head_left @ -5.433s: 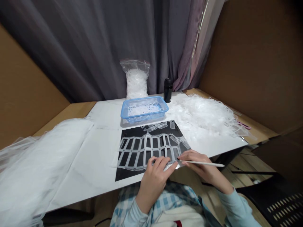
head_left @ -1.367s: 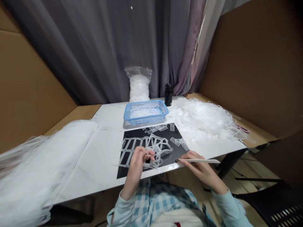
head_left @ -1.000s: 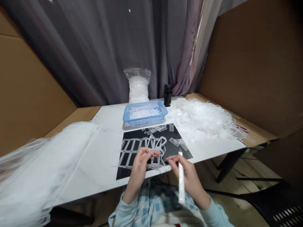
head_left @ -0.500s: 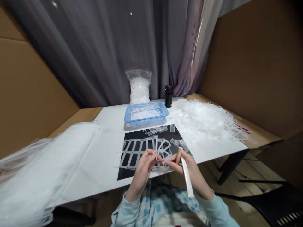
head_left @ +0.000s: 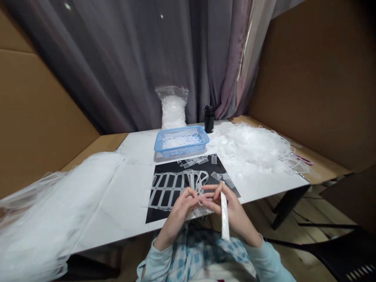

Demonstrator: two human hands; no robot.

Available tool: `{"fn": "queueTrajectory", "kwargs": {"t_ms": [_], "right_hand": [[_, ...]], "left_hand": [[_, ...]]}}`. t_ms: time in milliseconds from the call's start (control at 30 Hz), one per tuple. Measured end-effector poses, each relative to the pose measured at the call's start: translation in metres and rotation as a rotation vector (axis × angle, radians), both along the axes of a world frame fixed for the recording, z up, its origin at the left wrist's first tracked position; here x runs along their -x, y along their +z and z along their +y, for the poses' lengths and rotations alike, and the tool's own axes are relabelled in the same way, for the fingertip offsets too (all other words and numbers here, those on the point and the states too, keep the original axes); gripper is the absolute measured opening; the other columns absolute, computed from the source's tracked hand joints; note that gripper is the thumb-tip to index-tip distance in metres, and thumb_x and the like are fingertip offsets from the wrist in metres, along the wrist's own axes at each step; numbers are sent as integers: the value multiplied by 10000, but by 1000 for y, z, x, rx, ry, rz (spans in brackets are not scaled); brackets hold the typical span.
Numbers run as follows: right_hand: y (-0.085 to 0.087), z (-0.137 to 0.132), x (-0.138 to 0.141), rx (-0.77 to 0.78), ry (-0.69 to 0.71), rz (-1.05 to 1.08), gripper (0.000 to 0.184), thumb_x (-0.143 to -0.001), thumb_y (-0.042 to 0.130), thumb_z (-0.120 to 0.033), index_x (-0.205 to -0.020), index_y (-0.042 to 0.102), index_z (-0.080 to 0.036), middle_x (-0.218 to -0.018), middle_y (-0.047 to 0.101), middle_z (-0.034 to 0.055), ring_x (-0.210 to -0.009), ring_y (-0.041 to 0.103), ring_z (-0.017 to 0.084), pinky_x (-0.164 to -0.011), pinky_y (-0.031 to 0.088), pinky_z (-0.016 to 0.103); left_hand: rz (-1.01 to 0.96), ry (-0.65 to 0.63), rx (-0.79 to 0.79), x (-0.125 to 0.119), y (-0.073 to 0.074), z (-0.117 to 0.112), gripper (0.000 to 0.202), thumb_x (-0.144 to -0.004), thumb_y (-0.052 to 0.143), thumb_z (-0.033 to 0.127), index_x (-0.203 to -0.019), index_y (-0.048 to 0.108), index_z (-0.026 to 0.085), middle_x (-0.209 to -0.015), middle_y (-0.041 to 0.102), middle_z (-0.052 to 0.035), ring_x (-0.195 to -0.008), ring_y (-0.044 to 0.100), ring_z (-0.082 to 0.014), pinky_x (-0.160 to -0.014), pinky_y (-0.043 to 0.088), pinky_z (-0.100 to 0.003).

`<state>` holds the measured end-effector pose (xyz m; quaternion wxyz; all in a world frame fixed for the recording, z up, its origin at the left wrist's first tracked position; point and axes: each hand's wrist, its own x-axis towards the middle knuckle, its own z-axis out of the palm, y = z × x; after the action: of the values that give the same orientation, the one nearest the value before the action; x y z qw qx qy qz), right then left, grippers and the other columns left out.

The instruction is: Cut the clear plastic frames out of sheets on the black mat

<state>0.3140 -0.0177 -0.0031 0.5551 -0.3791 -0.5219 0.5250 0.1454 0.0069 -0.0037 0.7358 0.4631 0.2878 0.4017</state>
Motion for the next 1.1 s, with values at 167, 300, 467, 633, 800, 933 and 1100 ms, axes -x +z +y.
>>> {"fn": "queueTrajectory", "kwargs": {"t_ms": [167, 300, 467, 633, 800, 933, 1100], "right_hand": [[2, -1, -10, -56, 49, -59, 345, -790, 740, -368, -746, 435, -214, -1233, 608, 110, -905, 662, 209, -779, 574, 372], [-5, -1, -23, -100, 12, -159, 291, -840, 682, -348, -737, 450, -206, -1184, 622, 123, -793, 650, 186, -719, 557, 348], [-18, 1, -42, -160, -195, -329, 273, -871, 640, -339, -728, 452, -202, -1077, 651, 119, -806, 637, 193, -717, 511, 319], [-26, 0, -61, -163, -388, -379, 277, -882, 620, -358, -726, 447, -208, -985, 667, 116, -885, 635, 231, -714, 483, 312], [-30, -2, -71, -131, -481, -339, 269, -865, 644, -365, -750, 457, -209, -969, 659, 97, -880, 630, 224, -721, 464, 298], [-35, -2, -73, -127, -415, -365, 240, -879, 619, -360, -774, 466, -207, -1041, 636, 106, -989, 612, 239, -777, 442, 306], [-40, -1, -74, -135, -421, -428, 222, -891, 592, -356, -787, 460, -211, -1026, 638, 96, -1009, 607, 243, -794, 428, 303]], "left_hand": [[30, 74, 29, -2, 1, 1, 288, -837, 634, 384, -848, 421, 191, -785, 672, -27, -794, 653, -185, -814, 464, -313], [8, 159, 51, -3, 1, 1, 284, -832, 624, 374, -852, 411, 187, -706, 637, -7, -680, 628, -157, -727, 475, -286], [-108, 285, 148, -3, 2, 2, 314, -762, 712, 323, -837, 446, 174, -565, 423, 79, -523, 461, -61, -540, 377, -178], [-265, 323, 270, 1, 4, 9, 369, -706, 762, 246, -735, 404, 164, -533, 231, 107, -435, 223, -18, -421, 230, -147], [-246, 288, 289, 2, 3, 11, 390, -694, 774, 258, -728, 397, 167, -529, 221, 105, -444, 191, -24, -414, 192, -146], [-49, 220, 180, 6, 3, 7, 330, -756, 725, 351, -782, 454, 164, -564, 320, 90, -452, 203, -25, -434, 204, -155], [527, 17, -245, 10, 43, 23, 313, -815, 669, 447, -818, 602, 141, -551, 380, 61, -470, 305, -47, -441, 213, -173]]}}
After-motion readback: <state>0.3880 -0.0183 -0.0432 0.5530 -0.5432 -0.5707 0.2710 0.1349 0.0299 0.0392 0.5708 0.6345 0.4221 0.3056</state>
